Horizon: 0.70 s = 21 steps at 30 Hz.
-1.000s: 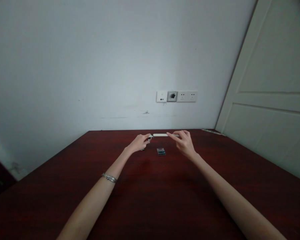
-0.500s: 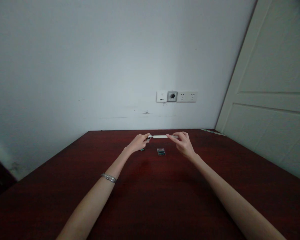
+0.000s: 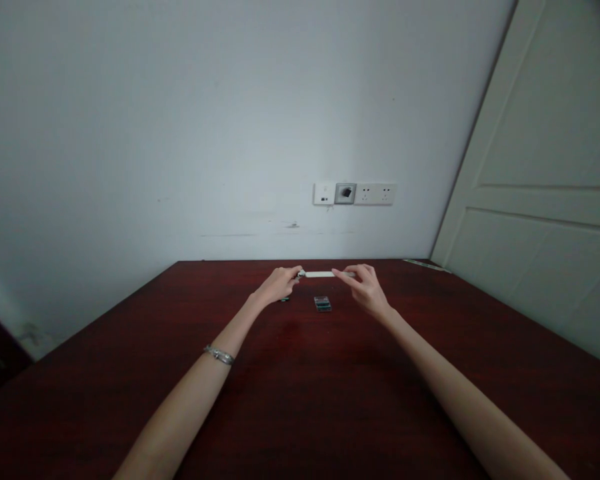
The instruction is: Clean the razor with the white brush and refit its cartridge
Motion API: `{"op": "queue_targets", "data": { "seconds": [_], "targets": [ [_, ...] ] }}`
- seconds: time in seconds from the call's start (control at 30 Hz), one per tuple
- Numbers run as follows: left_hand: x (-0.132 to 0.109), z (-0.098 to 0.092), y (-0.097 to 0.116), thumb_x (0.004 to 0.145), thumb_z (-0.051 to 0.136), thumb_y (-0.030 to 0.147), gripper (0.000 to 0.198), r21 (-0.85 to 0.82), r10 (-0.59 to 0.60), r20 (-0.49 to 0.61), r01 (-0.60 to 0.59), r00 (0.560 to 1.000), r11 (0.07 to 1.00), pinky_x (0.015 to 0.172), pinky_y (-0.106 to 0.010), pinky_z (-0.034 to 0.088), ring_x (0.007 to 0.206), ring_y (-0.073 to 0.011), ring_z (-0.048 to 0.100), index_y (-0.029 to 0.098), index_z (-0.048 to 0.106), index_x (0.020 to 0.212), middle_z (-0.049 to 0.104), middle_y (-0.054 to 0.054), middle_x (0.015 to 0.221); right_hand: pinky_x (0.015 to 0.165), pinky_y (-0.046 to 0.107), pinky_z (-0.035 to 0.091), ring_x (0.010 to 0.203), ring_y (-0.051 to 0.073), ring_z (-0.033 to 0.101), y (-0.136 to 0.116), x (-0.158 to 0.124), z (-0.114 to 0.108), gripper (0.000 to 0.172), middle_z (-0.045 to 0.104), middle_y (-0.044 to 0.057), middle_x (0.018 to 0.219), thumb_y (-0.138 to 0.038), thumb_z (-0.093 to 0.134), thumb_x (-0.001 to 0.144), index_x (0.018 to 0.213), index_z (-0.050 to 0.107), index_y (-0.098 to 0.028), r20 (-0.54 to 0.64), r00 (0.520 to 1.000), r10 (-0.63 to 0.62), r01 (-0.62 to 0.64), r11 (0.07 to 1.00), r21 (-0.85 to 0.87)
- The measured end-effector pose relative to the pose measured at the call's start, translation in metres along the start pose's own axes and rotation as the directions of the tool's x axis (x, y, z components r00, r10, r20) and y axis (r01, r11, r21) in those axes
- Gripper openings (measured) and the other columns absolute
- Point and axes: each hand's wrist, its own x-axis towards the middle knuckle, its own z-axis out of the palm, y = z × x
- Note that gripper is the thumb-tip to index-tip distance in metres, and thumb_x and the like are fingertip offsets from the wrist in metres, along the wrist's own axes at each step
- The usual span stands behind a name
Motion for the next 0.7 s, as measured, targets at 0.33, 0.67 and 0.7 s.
{"op": "queue_targets", "data": {
  "seconds": [0.33,0.67,0.7],
  "targets": [
    [0.002,-0.004,0.009,0.079,0.043,0.004,0.03,-0.01,0.044,-0.015,-0.044,0.999,0.999,0.066,-0.019,0.038,0.075,-0.015,0.061,0.019,0.059,0.1,0.066,-0.004,0.085,0.082,0.037,0.039,0.089,0.016,0.051,-0.015,0.006,0.002,0.063,0.055,0.007,0.099,0.001,0.039,0.082,0.133,0.042,-0.035,0.047,0.999,0.019,-0.021,0.999,0.041],
    [0.001,-0.001,0.004,0.08,0.045,0.006,0.029,0.059,0.028,0.0,-0.028,1.0,0.998,0.069,-0.02,0.039,0.079,-0.0172,0.062,0.019,0.058,0.103,0.067,-0.006,0.088,0.083,0.036,0.037,0.087,0.015,0.048,-0.011,0.005,0.001,0.059,0.052,0.006,0.098,0.001,0.038,0.084,0.131,0.045,-0.034,0.0,1.0,-0.003,0.003,1.0,0.022],
    [0.001,-0.001,0.005,0.079,0.044,0.005,0.031,0.053,0.034,0.007,-0.034,0.999,0.998,0.069,-0.02,0.04,0.078,-0.0168,0.062,0.018,0.059,0.103,0.067,-0.006,0.089,0.084,0.036,0.036,0.087,0.015,0.048,-0.015,0.007,0.001,0.058,0.052,0.006,0.098,0.0,0.039,0.084,0.131,0.045,-0.033,0.005,1.0,-0.004,0.004,1.0,0.023]
  ]
}}
